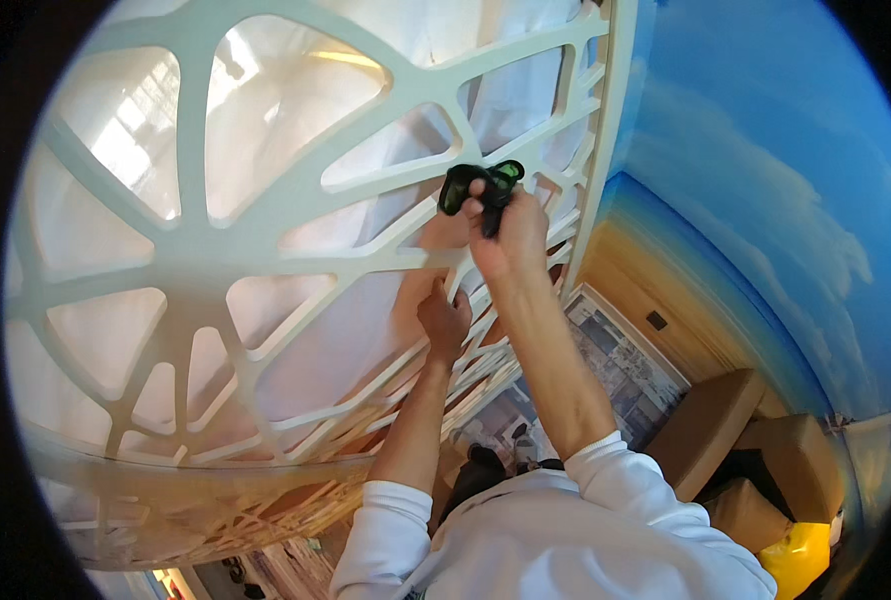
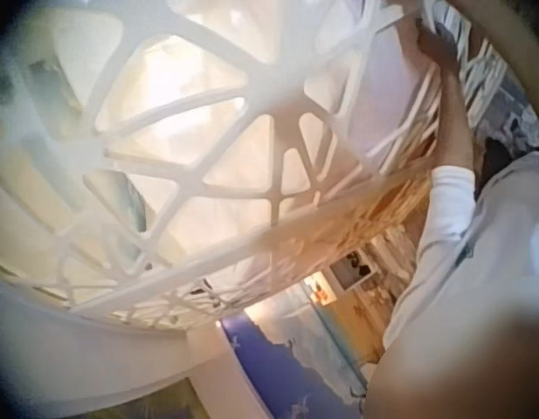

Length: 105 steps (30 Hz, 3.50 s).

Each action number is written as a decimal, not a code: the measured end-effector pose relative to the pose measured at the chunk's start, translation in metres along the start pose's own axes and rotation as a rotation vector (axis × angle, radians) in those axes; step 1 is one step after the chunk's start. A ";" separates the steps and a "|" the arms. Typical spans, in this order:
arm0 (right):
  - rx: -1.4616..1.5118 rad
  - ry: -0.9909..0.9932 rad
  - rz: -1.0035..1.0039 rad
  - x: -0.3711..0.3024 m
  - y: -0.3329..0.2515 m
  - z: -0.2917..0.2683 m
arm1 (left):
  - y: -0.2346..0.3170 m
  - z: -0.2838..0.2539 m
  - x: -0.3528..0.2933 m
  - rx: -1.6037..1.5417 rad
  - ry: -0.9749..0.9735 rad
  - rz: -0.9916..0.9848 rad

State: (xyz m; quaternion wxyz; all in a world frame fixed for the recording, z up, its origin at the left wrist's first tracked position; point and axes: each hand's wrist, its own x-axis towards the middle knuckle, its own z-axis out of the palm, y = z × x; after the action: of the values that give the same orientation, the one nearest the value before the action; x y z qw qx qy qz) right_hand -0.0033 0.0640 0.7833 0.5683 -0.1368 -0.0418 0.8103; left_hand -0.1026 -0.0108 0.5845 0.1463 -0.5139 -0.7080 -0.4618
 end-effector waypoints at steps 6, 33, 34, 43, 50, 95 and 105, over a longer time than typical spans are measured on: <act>-1.006 -0.148 -0.124 -0.078 0.062 -0.006 | 0.029 -0.021 0.013 0.305 -0.157 -0.117; -1.538 -0.369 -1.044 0.036 0.018 -0.202 | -0.006 0.010 -0.003 -0.013 0.037 -0.028; -1.741 -0.303 -0.892 0.042 0.004 -0.211 | -0.005 0.010 -0.001 0.004 0.012 -0.045; -2.365 -0.687 -1.074 0.065 -0.044 -0.220 | -0.005 0.005 -0.002 -0.030 0.008 0.013; -1.499 -0.154 -0.599 0.027 0.001 -0.202 | -0.006 0.010 -0.002 -0.026 0.017 -0.030; -1.381 -0.113 -0.873 0.000 0.038 -0.148 | -0.003 0.008 -0.002 -0.055 0.034 -0.004; -1.346 0.373 -0.812 0.052 -0.004 -0.262 | -0.007 0.002 -0.004 -0.026 -0.072 -0.042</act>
State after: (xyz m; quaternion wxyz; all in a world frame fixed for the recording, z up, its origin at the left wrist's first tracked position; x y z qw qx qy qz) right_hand 0.0542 0.0906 0.5241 0.6115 -0.5567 -0.4718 0.3057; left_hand -0.1061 -0.0114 0.5776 0.1044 -0.5171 -0.7174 -0.4550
